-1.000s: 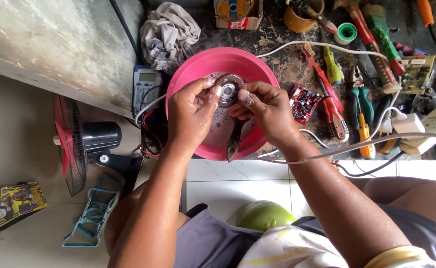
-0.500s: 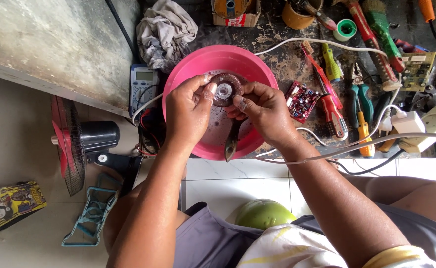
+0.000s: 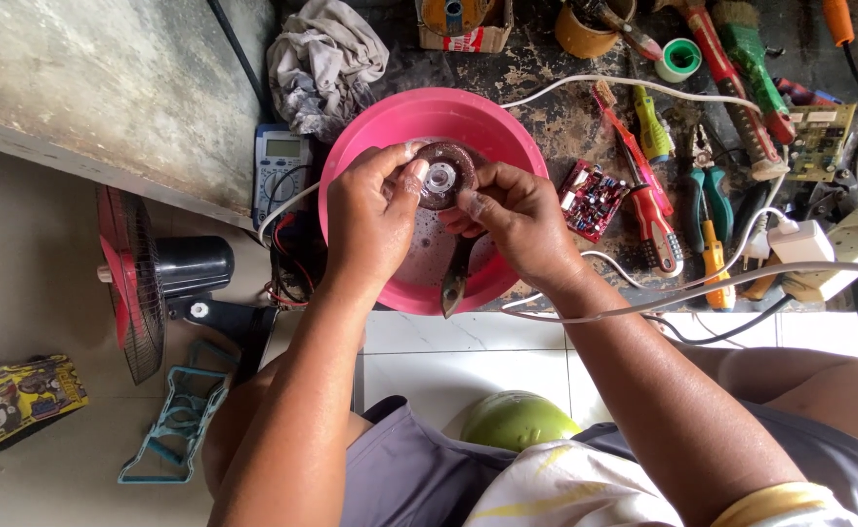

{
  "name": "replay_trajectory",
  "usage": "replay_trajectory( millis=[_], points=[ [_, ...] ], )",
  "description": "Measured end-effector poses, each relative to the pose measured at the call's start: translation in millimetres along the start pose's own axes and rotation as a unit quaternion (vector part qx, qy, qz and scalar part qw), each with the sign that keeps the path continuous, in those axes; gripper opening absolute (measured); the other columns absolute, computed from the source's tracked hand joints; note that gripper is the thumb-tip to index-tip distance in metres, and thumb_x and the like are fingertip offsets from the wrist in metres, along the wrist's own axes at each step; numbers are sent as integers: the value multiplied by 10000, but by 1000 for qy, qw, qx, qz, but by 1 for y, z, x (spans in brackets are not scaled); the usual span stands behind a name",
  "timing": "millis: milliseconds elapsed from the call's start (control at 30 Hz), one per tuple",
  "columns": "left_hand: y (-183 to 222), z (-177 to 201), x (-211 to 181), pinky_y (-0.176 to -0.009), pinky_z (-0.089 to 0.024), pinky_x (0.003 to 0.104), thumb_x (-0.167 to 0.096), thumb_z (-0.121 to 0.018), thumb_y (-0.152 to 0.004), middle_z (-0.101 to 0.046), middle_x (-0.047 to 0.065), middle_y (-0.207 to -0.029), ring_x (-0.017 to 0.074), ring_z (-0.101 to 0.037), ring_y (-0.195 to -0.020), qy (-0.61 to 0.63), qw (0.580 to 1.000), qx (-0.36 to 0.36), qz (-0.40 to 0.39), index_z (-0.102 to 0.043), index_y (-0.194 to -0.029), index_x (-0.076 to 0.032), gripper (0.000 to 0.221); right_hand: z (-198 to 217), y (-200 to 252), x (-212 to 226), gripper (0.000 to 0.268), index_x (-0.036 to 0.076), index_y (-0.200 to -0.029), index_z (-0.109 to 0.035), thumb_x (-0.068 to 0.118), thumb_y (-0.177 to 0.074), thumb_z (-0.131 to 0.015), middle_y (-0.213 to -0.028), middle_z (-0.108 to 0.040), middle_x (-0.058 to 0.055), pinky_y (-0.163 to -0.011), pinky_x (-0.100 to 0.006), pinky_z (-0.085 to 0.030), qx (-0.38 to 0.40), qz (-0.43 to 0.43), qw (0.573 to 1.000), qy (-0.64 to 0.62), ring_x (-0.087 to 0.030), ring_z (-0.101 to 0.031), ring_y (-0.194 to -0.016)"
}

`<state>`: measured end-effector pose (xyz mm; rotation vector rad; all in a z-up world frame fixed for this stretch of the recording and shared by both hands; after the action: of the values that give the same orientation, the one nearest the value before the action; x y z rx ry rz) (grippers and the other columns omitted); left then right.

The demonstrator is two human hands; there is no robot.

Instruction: Cleaning a small circular component using a brush and soapy water in a pink bowl on a workbench.

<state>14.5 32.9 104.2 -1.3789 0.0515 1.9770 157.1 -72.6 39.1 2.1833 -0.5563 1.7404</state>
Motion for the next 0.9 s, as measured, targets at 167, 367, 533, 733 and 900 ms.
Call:
replay_trajectory(
  millis=[167,367,533,733,900],
  points=[
    [1,0,1,-785,-585,445,-30,-672,-954,-733,230,-962,407,-730,-934,-5,1000,29,-1,-744,-1162,4,223,-2,1,5,145,-43,-986,-673,100,-1004,-654,-764,-737,-211,-633,-307,-643,-6,16,1000,5,-249,-772,-712],
    [2,3,-6,-798,-564,420,31,-643,-939,-710,232,-965,346,-706,-912,37,997,65,32,-710,-1224,29,293,-6,4,16,192,-20,-970,-663,140,-1047,-588,-775,-741,-219,-635,-310,-640,-10,8,1000,17,-263,-776,-711],
    [2,6,-5,-806,-566,448,26,-683,-901,-710,243,-984,403,-718,-957,41,996,76,26,-712,-1201,45,302,-8,5,16,200,-6,-956,-656,154,-1052,-583,-785,-747,-215,-631,-309,-642,-10,4,1000,20,-260,-779,-718],
    [3,10,-4,-771,-576,429,-19,-697,-911,-719,230,-939,378,-734,-908,37,997,67,9,-739,-1130,42,231,-12,6,17,220,16,-946,-651,185,-1062,-571,-794,-753,-205,-632,-301,-638,-3,-3,999,37,-256,-783,-727],
    [5,11,2,-745,-580,408,-59,-679,-932,-721,206,-916,350,-739,-895,31,997,63,11,-750,-1115,23,212,-14,7,18,231,23,-927,-647,190,-1066,-569,-787,-754,-194,-630,-292,-636,-2,-2,999,44,-245,-782,-720]
  ],
)
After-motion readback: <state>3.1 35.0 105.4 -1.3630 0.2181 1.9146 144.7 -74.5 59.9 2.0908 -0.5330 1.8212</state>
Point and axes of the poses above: each hand's wrist, its own y-axis away from the middle knuckle, its own z-axis out of the back of the hand, x = y × z, the point moved 4 cm from there along -y, towards the middle knuckle
